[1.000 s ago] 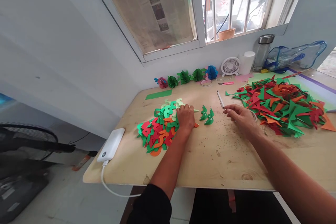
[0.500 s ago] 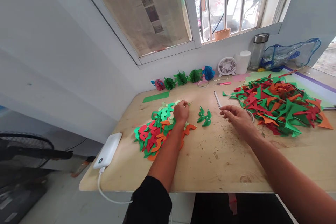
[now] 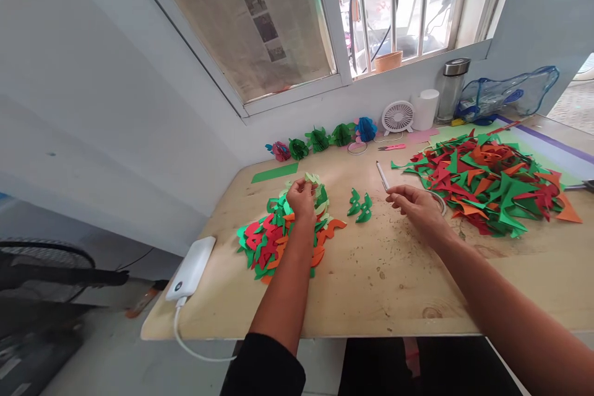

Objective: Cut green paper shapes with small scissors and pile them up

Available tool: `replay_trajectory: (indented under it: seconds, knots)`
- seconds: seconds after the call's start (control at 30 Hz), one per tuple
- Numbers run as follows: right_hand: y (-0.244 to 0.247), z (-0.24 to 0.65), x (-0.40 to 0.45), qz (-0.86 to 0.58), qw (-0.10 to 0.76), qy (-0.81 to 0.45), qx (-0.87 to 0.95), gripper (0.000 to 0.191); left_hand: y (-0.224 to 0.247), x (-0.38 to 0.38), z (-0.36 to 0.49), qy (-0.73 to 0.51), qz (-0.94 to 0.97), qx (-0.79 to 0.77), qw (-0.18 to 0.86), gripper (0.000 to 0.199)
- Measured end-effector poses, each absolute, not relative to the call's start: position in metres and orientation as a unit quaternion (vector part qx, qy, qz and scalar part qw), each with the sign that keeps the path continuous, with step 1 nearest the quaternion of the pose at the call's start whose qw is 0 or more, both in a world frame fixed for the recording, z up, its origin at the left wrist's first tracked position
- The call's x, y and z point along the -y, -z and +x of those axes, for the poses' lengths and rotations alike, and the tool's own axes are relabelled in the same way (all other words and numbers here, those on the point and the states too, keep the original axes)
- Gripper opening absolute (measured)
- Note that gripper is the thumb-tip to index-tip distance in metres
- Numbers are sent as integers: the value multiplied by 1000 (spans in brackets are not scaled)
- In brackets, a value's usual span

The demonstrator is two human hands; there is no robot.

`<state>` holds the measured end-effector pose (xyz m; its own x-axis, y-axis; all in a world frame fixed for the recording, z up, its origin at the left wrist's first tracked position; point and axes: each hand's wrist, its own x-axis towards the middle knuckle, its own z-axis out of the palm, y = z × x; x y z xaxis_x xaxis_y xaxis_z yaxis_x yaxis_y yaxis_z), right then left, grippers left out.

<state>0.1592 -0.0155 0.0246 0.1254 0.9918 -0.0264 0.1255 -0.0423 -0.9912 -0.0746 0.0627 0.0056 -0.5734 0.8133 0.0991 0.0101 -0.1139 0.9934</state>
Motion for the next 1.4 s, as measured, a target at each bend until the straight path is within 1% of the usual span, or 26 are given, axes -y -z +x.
replay_trajectory:
  seconds: [0.1, 0.17, 0.27, 0.4, 0.5, 0.6, 0.7, 0.93, 1.13, 1.4]
  knots:
    - [-24, 159, 16, -571, 483, -444, 493, 30, -11, -62, -78, -681, 347, -583, 277, 10]
    - [-24, 160, 16, -571, 482, -444, 495, 30, -14, -61, -79, -700, 324, -569, 287, 12]
    - [-23, 160, 16, -564, 485, -439, 503, 29, -16, -53, -75, -707, 289, -535, 361, 18]
    - [-21, 160, 15, -558, 488, -432, 514, 28, -11, -33, -49, -646, 301, -501, 490, 25]
    - [-19, 160, 14, -567, 485, -433, 506, 28, -7, -16, -26, -606, 305, -463, 570, 25]
    - [-19, 159, 15, -562, 484, -437, 508, 30, -5, -6, -11, -582, 314, -428, 616, 22]
    - [-20, 157, 16, -540, 474, -447, 534, 31, -3, -1, -4, -570, 337, -405, 630, 20]
    - [-18, 152, 18, -484, 416, -493, 591, 28, 0, 4, 0, -554, 375, -407, 622, 17]
    - [-13, 155, 17, -487, 411, -529, 561, 31, -2, 7, -1, -541, 381, -389, 641, 20]
    - [-14, 157, 21, -410, 402, -640, 511, 33, 2, 7, -1, -528, 449, -357, 626, 16]
